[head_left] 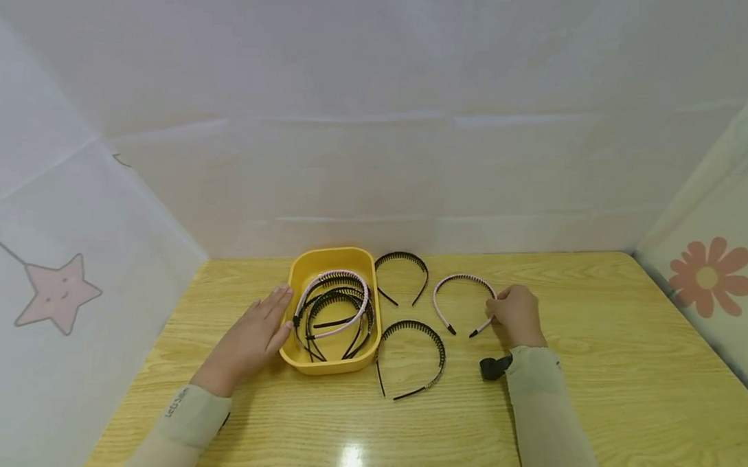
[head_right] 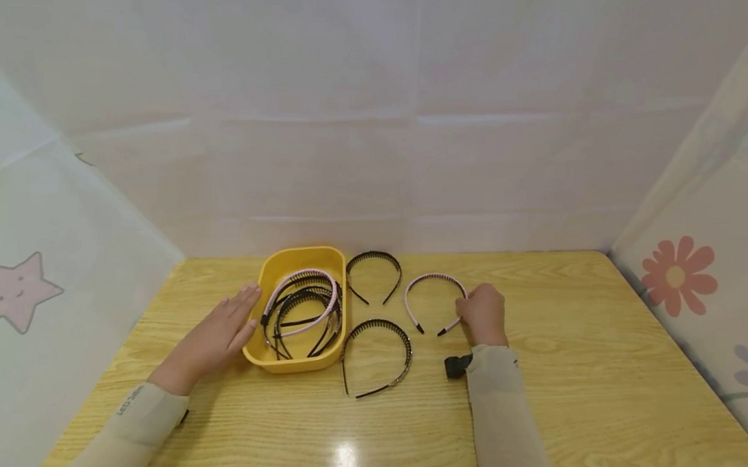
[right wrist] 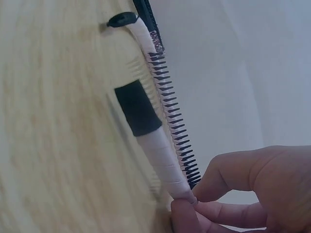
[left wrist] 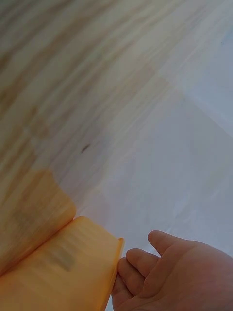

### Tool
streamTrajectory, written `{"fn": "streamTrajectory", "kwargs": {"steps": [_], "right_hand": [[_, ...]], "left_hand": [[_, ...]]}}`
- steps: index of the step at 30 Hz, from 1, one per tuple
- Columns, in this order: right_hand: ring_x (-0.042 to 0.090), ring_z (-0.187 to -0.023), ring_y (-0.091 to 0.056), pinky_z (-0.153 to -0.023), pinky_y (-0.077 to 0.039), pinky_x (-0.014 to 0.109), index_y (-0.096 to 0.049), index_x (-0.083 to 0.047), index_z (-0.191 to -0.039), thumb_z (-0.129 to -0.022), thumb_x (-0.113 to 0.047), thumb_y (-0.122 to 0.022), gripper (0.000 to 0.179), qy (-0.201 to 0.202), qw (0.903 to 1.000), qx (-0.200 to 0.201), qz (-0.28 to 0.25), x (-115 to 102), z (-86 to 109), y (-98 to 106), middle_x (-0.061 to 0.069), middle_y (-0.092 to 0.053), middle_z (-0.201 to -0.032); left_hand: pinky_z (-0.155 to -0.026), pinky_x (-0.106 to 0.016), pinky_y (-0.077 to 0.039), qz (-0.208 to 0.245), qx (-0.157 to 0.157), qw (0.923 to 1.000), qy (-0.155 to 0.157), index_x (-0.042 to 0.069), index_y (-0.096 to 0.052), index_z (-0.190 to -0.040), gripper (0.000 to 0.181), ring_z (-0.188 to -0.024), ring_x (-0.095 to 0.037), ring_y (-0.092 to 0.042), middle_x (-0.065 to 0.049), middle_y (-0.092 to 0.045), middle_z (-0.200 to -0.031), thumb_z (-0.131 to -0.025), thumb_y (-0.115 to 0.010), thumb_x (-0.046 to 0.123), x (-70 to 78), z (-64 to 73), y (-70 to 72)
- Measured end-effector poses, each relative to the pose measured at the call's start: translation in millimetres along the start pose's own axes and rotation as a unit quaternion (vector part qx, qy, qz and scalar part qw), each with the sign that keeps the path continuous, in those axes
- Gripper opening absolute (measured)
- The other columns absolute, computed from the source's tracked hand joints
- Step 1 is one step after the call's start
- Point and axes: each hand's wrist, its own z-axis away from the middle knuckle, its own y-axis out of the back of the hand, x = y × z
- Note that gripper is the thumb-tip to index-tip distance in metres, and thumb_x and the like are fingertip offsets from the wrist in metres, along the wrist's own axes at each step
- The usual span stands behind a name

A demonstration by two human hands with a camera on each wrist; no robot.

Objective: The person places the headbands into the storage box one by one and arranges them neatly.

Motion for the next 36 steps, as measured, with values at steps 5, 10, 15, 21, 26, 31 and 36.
{"fn": "streamTrajectory", "kwargs": {"steps": [5,10,15,21,26,31,36], "right_hand": [[0.039,-0.088,-0.067,-0.086,-0.055,0.054,-0.068,0.011,-0.100,-0.093,-0.013,-0.064,0.025,0.005,0.9999,0.001,0.009,3,-0.9,5,0.016,-0.071,-0.075],[0.027,-0.075,-0.070,-0.089,-0.055,0.054,-0.068,0.012,-0.111,-0.097,-0.015,-0.062,0.031,-0.015,0.9995,-0.017,-0.024,3,-2.0,12,0.016,-0.073,-0.083],[0.016,-0.071,-0.071,-0.083,-0.062,0.042,-0.060,0.016,-0.127,-0.098,-0.011,-0.060,0.039,-0.056,0.9881,-0.057,-0.131,-4,-3.0,17,0.015,-0.071,-0.090],[0.009,-0.073,-0.069,-0.077,-0.063,0.029,-0.054,0.017,-0.135,-0.099,-0.005,-0.060,0.043,-0.062,0.9734,-0.083,-0.204,-12,-2.0,20,0.017,-0.068,-0.101],[0.008,-0.074,-0.068,-0.081,-0.063,0.031,-0.053,0.015,-0.137,-0.099,-0.004,-0.060,0.043,-0.052,0.9736,-0.079,-0.208,-17,-1.1,22,0.028,-0.065,-0.116],[0.008,-0.073,-0.068,-0.079,-0.063,0.030,-0.055,0.015,-0.135,-0.098,-0.004,-0.059,0.042,-0.043,0.9768,-0.063,-0.200,-20,0.6,24,0.031,-0.063,-0.119],[0.008,-0.073,-0.069,-0.083,-0.063,0.035,-0.055,0.015,-0.134,-0.099,-0.005,-0.058,0.041,-0.026,0.9807,-0.047,-0.188,-22,1.8,24,0.033,-0.063,-0.121]], "left_hand": [[-0.123,-0.057,-0.019,0.002,-0.002,1.0000,0.001,-0.001,-0.026,-0.159,0.061,-0.153,-0.035,-0.022,-0.018,-0.024,-0.165,-0.110,-0.042,0.031,0.3,0.0,0.0],[-0.124,-0.058,-0.019,0.004,-0.004,1.0000,0.003,-0.001,-0.026,-0.159,0.061,-0.153,-0.035,-0.022,-0.018,-0.024,-0.165,-0.110,-0.043,0.030,1.3,0.2,0.7],[-0.124,-0.058,-0.019,0.005,-0.007,1.0000,0.004,-0.001,-0.025,-0.159,0.061,-0.153,-0.035,-0.022,-0.018,-0.023,-0.166,-0.110,-0.042,0.030,1.7,0.9,1.0],[-0.123,-0.058,-0.020,0.004,-0.006,1.0000,0.006,0.000,-0.025,-0.159,0.061,-0.152,-0.036,-0.022,-0.018,-0.024,-0.165,-0.111,-0.038,0.034,0.7,1.3,0.5],[-0.123,-0.058,-0.019,0.006,-0.007,0.9999,0.007,-0.001,-0.026,-0.159,0.061,-0.152,-0.036,-0.023,-0.018,-0.024,-0.165,-0.110,-0.039,0.034,0.0,0.4,-0.5],[-0.123,-0.059,-0.019,0.007,-0.007,0.9999,0.007,-0.001,-0.026,-0.159,0.061,-0.152,-0.036,-0.022,-0.018,-0.024,-0.165,-0.110,-0.040,0.033,-0.3,-0.3,-1.1],[-0.123,-0.058,-0.020,0.005,-0.006,0.9999,0.006,-0.001,-0.026,-0.159,0.061,-0.152,-0.035,-0.022,-0.018,-0.024,-0.166,-0.110,-0.040,0.033,-0.6,-1.2,-1.6]]}}
